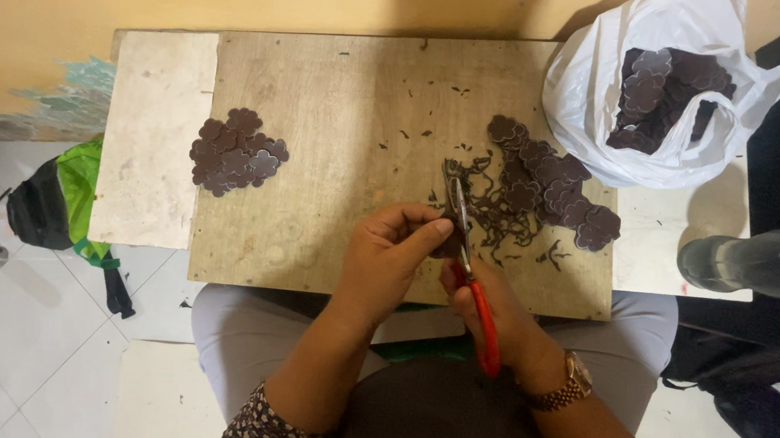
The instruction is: The person sits on the floor and uses red-handled scissors to trim the edges of dark brown flower-shaped pieces. They pick up each piece, cut along the perimeter, and place the finished pieces into a white plastic bag on the table.
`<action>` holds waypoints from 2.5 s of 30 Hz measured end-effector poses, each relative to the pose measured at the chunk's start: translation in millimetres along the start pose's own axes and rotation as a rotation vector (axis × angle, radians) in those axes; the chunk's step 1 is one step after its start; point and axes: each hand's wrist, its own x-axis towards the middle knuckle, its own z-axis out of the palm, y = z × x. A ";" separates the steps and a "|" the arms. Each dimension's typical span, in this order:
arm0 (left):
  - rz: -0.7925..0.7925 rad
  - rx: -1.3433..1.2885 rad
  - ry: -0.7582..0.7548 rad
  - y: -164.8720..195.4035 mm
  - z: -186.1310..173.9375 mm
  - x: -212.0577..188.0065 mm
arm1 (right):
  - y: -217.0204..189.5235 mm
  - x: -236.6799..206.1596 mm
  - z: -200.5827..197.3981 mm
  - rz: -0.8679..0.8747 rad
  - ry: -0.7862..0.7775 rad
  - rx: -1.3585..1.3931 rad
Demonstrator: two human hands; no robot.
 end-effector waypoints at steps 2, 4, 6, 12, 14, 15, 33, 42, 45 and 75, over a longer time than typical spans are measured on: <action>-0.003 -0.045 -0.009 -1.1 -1.8 0.1 | -1.7 -0.6 -0.3 0.003 0.008 -0.032; -0.024 -0.030 0.004 -1.6 -4.3 -0.4 | -4.1 -1.2 0.2 0.015 0.011 -0.018; -0.019 -0.038 -0.004 -3.0 -4.9 -6.3 | -6.6 -6.8 2.5 0.037 0.009 -0.001; -0.034 0.018 0.001 -3.4 -8.2 -28.3 | -8.8 -22.6 13.3 0.041 -0.013 0.017; -0.053 0.017 0.001 -3.7 -8.9 -31.1 | -9.0 -27.8 13.3 0.063 -0.016 0.015; -0.048 -0.001 -0.008 -4.0 -9.0 -26.7 | -7.8 -25.2 10.1 0.058 -0.023 0.019; -0.063 0.014 -0.046 -0.2 -15.0 -47.5 | -5.1 -43.5 24.7 0.101 -0.135 0.145; -0.080 0.035 -0.036 1.3 -17.2 -49.6 | -8.7 -40.6 30.2 0.066 -0.069 0.064; -0.078 0.011 -0.048 -2.1 -20.6 -54.8 | -10.2 -45.3 33.6 0.065 -0.070 0.078; -0.094 0.024 -0.018 -6.3 -16.8 -78.3 | -8.2 -70.0 40.0 0.085 -0.103 0.060</action>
